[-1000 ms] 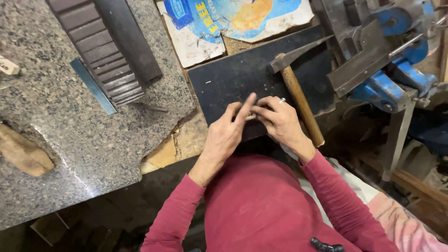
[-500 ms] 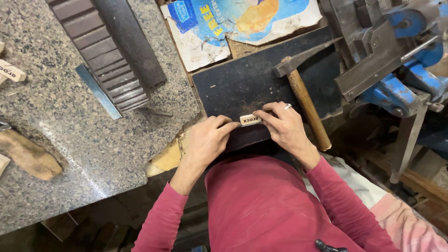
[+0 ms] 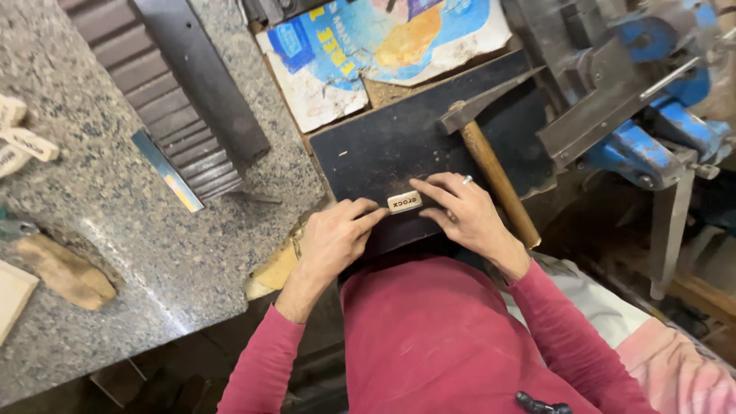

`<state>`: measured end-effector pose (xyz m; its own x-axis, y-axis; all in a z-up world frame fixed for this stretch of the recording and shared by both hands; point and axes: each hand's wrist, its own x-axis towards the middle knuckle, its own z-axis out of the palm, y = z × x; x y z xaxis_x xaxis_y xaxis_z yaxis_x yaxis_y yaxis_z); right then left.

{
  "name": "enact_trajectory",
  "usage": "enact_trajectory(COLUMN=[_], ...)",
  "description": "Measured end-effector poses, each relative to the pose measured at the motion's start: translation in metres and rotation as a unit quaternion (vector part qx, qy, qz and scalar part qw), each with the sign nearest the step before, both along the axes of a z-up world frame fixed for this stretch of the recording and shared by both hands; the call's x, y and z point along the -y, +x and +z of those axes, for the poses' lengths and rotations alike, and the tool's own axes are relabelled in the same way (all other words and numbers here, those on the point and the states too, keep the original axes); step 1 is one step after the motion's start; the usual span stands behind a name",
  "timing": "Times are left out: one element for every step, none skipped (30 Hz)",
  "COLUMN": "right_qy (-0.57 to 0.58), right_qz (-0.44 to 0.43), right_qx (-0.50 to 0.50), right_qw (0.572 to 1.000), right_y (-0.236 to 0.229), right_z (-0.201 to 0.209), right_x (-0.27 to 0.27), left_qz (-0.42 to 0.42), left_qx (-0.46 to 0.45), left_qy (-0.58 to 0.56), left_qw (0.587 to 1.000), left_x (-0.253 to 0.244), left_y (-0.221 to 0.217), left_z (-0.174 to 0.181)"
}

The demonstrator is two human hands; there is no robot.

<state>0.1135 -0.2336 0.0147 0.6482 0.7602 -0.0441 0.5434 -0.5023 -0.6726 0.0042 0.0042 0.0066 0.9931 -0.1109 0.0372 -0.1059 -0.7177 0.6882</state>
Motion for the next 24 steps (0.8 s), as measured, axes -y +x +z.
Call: enact_trajectory(right_qy=[0.006, 0.003, 0.0, -0.003, 0.006, 0.015, 0.022, 0.017, 0.01, 0.002, -0.004, -0.01, -0.038, -0.067, -0.131, -0.194, -0.246, -0.296, -0.346, -0.295, -0.232, -0.257, -0.284, -0.324], right_qz=[-0.004, -0.025, -0.046, -0.067, -0.089, -0.111, -0.135, -0.157, -0.185, -0.214, -0.256, -0.297, -0.332, -0.367, -0.377, -0.385, -0.384, -0.384, -0.378, -0.464, -0.525, -0.519, -0.514, -0.482], right_qx=[-0.017, -0.04, -0.065, -0.09, -0.079, -0.068, -0.059, -0.041, -0.023, -0.006, 0.026, 0.058, 0.092, 0.125, 0.188, 0.247, 0.246, 0.244, 0.241, 0.087, -0.074, -0.122, -0.168, -0.14], right_qw=[1.0, 0.999, 0.997, 0.994, 0.993, 0.991, 0.989, 0.987, 0.982, 0.977, 0.966, 0.953, 0.938, 0.919, 0.897, 0.868, 0.855, 0.84, 0.825, 0.831, 0.815, 0.806, 0.791, 0.802], right_y=[0.001, 0.001, 0.0, -0.001, -0.003, -0.005, -0.007, -0.006, -0.008, -0.012, -0.014, -0.019, -0.021, -0.024, -0.027, -0.031, -0.036, -0.042, -0.044, -0.052, -0.059, -0.055, -0.054, -0.061], right_z=[0.003, 0.008, 0.014, 0.021, 0.027, 0.033, 0.04, 0.044, 0.049, 0.053, 0.055, 0.056, 0.056, 0.053, 0.045, 0.034, 0.017, -0.002, -0.02, -0.038, -0.055, -0.061, -0.063, -0.064], right_x=[0.002, 0.006, 0.012, 0.02, 0.028, 0.038, 0.05, 0.063, 0.082, 0.103, 0.127, 0.155, 0.186, 0.219, 0.254, 0.291, 0.325, 0.357, 0.388, 0.413, 0.432, 0.445, 0.46, 0.473], left_qz=[0.001, 0.001, 0.002, 0.003, 0.003, 0.004, 0.007, 0.01, 0.007, 0.013, 0.018, 0.023, 0.04, 0.058, 0.074, 0.085, 0.098, 0.109, 0.117, 0.125, 0.135, 0.14, 0.143, 0.145], left_qx=[0.003, 0.006, 0.008, 0.007, 0.009, 0.012, 0.017, 0.023, 0.028, 0.026, 0.031, 0.035, 0.056, 0.077, 0.097, 0.107, 0.115, 0.124, 0.132, 0.139, 0.144, 0.145, 0.144, 0.143], left_qy=[-0.001, -0.002, -0.003, -0.003, 0.0, 0.002, 0.002, 0.002, -0.001, -0.002, -0.004, -0.007, -0.015, -0.025, -0.033, -0.048, -0.062, -0.076, -0.085, -0.093, -0.101, -0.098, -0.099, -0.101], left_qw=[1.0, 1.0, 1.0, 1.0, 1.0, 1.0, 1.0, 1.0, 1.0, 1.0, 0.999, 0.999, 0.997, 0.995, 0.992, 0.989, 0.987, 0.983, 0.981, 0.978, 0.975, 0.975, 0.974, 0.974], left_x=[0.0, 0.0, 0.0, 0.002, 0.002, 0.003, 0.004, 0.006, 0.009, 0.014, 0.019, 0.025, 0.032, 0.042, 0.051, 0.061, 0.072, 0.082, 0.093, 0.104, 0.113, 0.12, 0.13, 0.138], left_y=[0.001, 0.002, 0.001, 0.001, 0.002, 0.006, 0.01, 0.016, 0.021, 0.025, 0.034, 0.046, 0.06, 0.075, 0.087, 0.101, 0.117, 0.133, 0.149, 0.167, 0.181, 0.197, 0.214, 0.227], left_z=[0.002, 0.005, 0.009, 0.013, 0.017, 0.021, 0.025, 0.028, 0.033, 0.039, 0.044, 0.049, 0.053, 0.057, 0.062, 0.066, 0.068, 0.07, 0.069, 0.065, 0.062, 0.057, 0.05, 0.043])
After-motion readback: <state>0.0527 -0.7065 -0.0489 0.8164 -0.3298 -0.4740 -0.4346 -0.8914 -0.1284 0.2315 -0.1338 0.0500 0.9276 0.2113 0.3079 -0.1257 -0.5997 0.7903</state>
